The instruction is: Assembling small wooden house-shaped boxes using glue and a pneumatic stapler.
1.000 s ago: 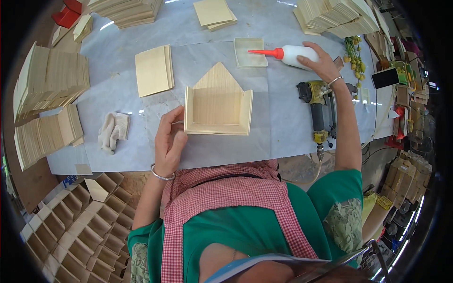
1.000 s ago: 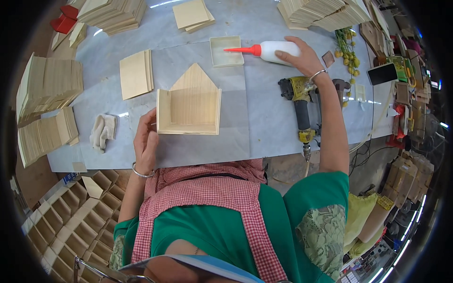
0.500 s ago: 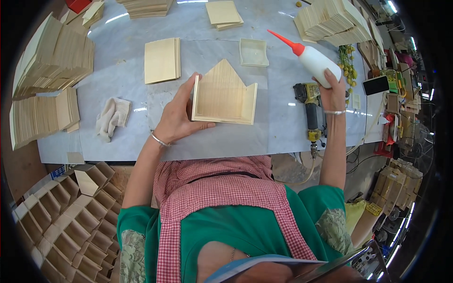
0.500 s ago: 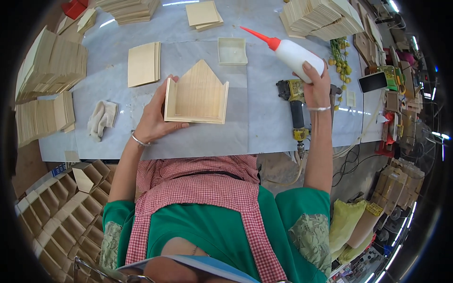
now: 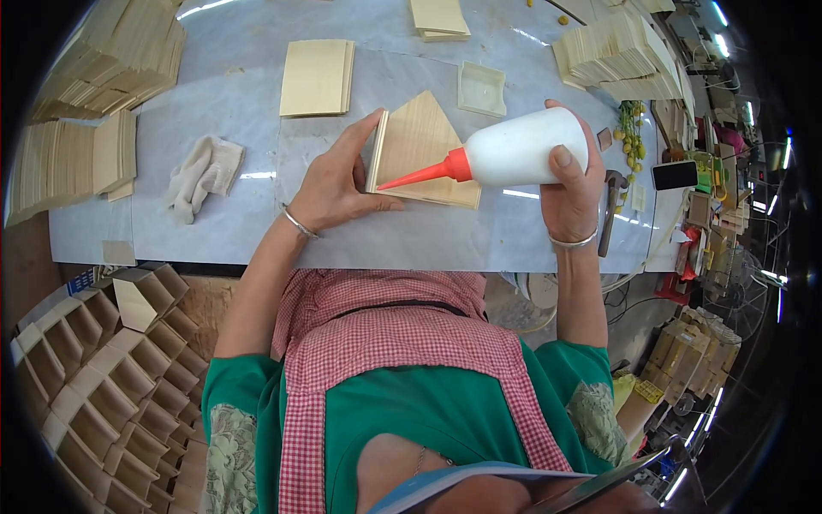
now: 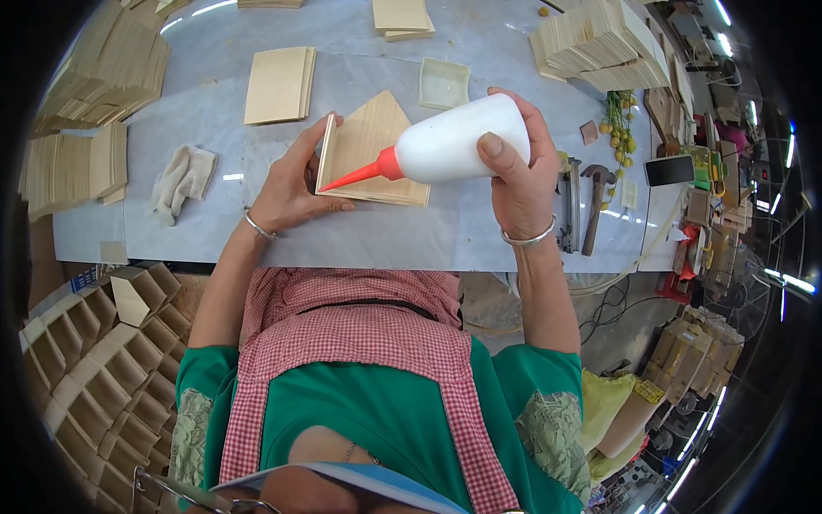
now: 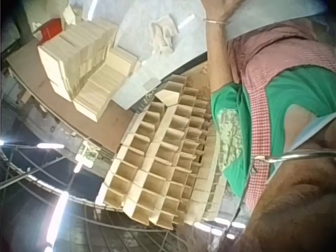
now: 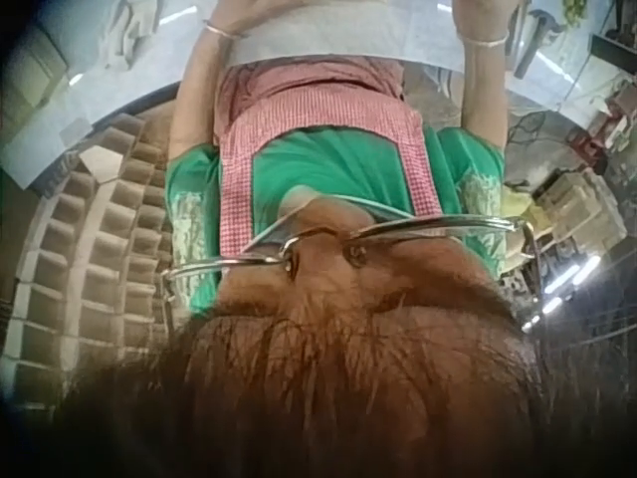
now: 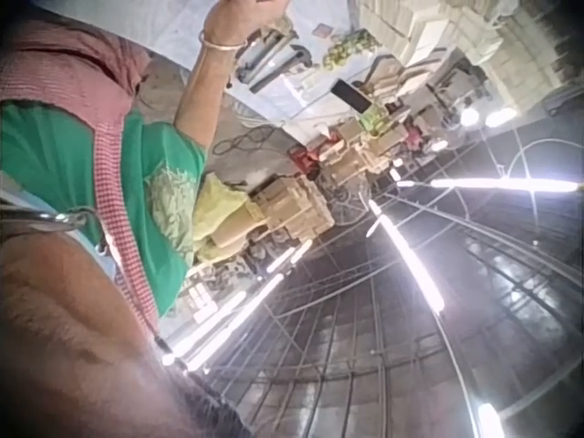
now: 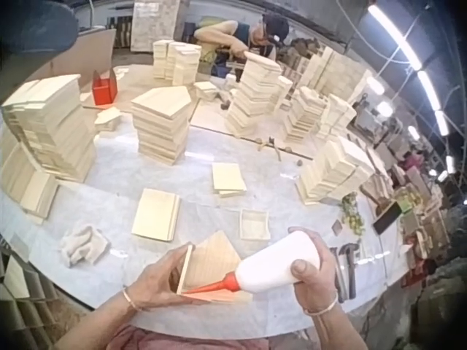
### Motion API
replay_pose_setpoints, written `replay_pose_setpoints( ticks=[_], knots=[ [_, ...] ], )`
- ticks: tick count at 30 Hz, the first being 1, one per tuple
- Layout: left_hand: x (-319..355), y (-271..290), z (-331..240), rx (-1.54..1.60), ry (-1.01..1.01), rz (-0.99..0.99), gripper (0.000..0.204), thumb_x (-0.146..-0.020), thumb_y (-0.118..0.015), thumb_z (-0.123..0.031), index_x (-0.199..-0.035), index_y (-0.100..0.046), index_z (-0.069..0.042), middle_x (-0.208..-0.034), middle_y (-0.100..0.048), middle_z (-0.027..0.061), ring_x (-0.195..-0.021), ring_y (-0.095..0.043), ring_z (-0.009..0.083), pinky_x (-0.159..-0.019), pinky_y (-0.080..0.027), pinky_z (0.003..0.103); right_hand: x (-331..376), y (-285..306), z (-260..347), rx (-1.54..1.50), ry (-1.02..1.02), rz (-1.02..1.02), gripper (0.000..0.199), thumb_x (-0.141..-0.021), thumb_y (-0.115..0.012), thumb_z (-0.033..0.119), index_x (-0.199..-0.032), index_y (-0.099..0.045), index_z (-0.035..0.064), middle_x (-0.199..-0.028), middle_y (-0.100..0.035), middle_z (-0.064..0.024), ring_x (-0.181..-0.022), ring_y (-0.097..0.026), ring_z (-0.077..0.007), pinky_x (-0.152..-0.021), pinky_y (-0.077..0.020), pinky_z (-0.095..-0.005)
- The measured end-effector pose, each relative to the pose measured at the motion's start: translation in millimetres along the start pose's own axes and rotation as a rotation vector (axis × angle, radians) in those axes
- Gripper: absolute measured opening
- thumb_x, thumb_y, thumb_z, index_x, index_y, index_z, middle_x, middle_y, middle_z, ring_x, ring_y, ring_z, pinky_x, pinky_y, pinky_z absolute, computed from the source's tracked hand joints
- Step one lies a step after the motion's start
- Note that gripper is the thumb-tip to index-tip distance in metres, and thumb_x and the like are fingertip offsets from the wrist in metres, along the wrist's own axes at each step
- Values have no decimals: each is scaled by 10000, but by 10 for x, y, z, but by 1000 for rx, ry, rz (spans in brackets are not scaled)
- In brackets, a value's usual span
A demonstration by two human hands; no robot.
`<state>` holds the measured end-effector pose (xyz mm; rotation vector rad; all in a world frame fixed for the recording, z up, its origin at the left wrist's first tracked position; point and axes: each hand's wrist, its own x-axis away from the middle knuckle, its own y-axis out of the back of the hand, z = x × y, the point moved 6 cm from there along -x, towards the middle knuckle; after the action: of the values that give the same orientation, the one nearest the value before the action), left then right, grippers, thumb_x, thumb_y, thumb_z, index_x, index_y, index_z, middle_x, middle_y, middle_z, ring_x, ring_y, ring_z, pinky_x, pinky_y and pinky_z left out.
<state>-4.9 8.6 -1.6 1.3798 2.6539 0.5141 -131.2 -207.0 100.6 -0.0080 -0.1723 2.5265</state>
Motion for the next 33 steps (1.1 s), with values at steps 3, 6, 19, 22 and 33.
replay_pose_setpoints(
  ticks=[3,6,19,22,33],
  knots=[
    [3,10,-28,-38,-124,-54,1120,-522,-890,-343,-1443,-302,-100,-1158,-564,97,-623,-561,173,-584,-488,277,-16,-50,-1,22,5,16,649,-737,-792,249,-1260,-501,-3,-1101,-576,-72,-1019,-560,-165,-891,-465,-312],
    [6,15,-30,-53,-116,-45,1116,-525,-885,-354,-1443,-303,-104,-1174,-559,99,-630,-567,176,-588,-493,282,-28,-69,-8,41,6,26,638,-735,-796,227,-1255,-506,-2,-1100,-582,-70,-1012,-564,-163,-889,-470,-311],
    [1,12,9,-33,-42,-34,1126,-494,-904,-344,-1441,-331,-140,-1350,-510,59,-672,-532,148,-671,-490,269,-110,-90,-11,67,21,64,586,-752,-787,184,-1239,-518,-1,-1084,-589,-65,-988,-574,-155,-872,-480,-303],
    [-4,5,3,-56,-98,-25,1117,-527,-877,-403,-1443,-300,-130,-1355,-471,110,-663,-586,197,-616,-512,296,-151,-100,-5,60,31,65,579,-753,-787,179,-1235,-522,-2,-1078,-591,-64,-986,-574,-154,-871,-477,-298],
    [-10,6,8,-47,-85,-9,1100,-543,-872,-386,-1445,-296,-132,-1381,-449,112,-676,-589,193,-618,-511,291,-402,-67,35,98,103,13,544,-782,-752,178,-1227,-520,-32,-1082,-594,-83,-1000,-573,-170,-887,-468,-301]
  ],
)
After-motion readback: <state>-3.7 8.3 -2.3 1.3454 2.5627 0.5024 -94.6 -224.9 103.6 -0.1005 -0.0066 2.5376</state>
